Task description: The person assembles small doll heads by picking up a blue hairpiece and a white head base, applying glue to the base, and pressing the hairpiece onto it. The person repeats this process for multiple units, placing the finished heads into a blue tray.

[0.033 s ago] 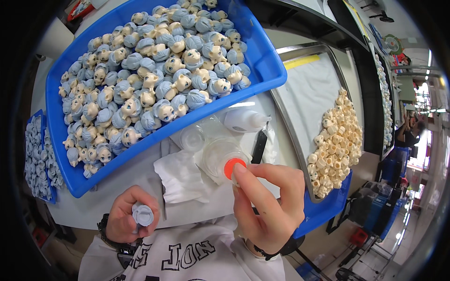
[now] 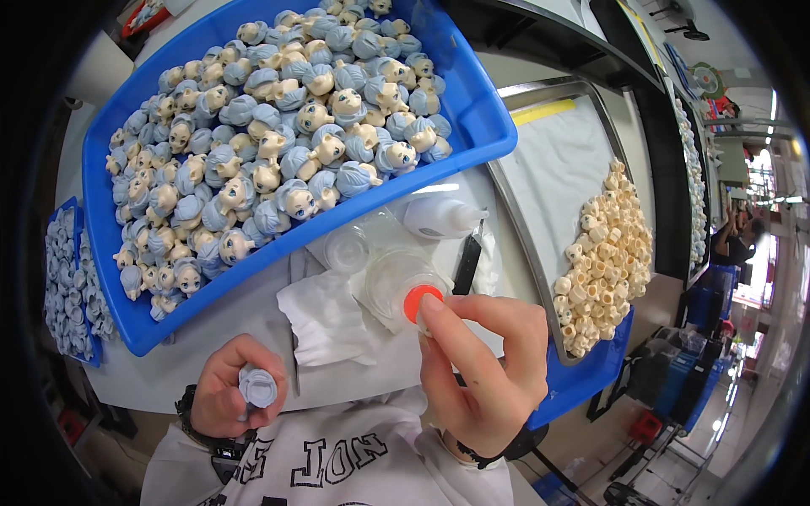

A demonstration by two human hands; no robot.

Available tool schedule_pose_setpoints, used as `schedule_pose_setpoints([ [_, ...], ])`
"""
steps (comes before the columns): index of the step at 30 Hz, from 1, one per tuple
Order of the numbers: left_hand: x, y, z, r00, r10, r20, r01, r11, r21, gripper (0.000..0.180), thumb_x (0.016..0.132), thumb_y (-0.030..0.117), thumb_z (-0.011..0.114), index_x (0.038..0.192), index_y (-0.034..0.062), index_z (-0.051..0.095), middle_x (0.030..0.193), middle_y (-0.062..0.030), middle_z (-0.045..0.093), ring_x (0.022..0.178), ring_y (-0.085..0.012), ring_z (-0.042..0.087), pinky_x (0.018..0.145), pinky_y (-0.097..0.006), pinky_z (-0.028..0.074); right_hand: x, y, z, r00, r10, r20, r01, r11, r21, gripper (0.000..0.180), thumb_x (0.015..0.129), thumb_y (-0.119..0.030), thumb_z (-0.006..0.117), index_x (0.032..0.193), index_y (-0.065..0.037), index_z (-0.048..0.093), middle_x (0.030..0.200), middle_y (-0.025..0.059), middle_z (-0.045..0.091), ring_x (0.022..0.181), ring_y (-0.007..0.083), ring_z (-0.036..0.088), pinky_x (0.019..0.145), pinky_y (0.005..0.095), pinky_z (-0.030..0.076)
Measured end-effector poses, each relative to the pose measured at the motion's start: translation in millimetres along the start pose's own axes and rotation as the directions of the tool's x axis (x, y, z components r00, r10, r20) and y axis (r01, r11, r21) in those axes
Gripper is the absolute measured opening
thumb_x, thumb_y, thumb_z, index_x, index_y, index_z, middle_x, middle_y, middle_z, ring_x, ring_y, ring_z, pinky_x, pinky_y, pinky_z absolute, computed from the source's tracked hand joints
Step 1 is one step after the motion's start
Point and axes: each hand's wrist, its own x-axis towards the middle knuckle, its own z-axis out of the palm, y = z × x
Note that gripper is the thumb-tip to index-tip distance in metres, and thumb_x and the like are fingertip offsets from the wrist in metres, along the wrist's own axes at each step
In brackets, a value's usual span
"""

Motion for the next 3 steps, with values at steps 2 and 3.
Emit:
schedule_pose_setpoints([
  [2,1.5,-0.4,3.0,0.999,0.028,-0.02,-0.028,1.0,0.012,0.046,0.08,0.032,0.06,0.106,-0.0029,0.045,0.076,-0.0086,0.054,0.05,-0.005,0.043,0.043,-0.017,0.034,0.1,-0.9,0.5,1.0,0.012,-0.003,-0.012,1.0,-0.004,0.044,0.048,0.006,0.062,0.09,-0.006,0.066,0.08,0.0087,0.057,0.071,0.0216,0.053,0.059,0.0281,0.041],
  [3,-0.1,0.0,1.4,1.0,-0.006,-0.029,0.007,1.0,0.005,0.047,0.08,0.033,0.061,0.108,-0.001,0.044,0.079,-0.0085,0.055,0.054,-0.0052,0.045,0.046,-0.018,0.036,-0.4,-1.3,0.7,1.0,0.019,-0.005,-0.019,1.0,-0.008,0.044,0.048,0.006,0.062,0.09,-0.006,0.066,0.08,0.0086,0.057,0.071,0.0217,0.053,0.06,0.0283,0.041],
])
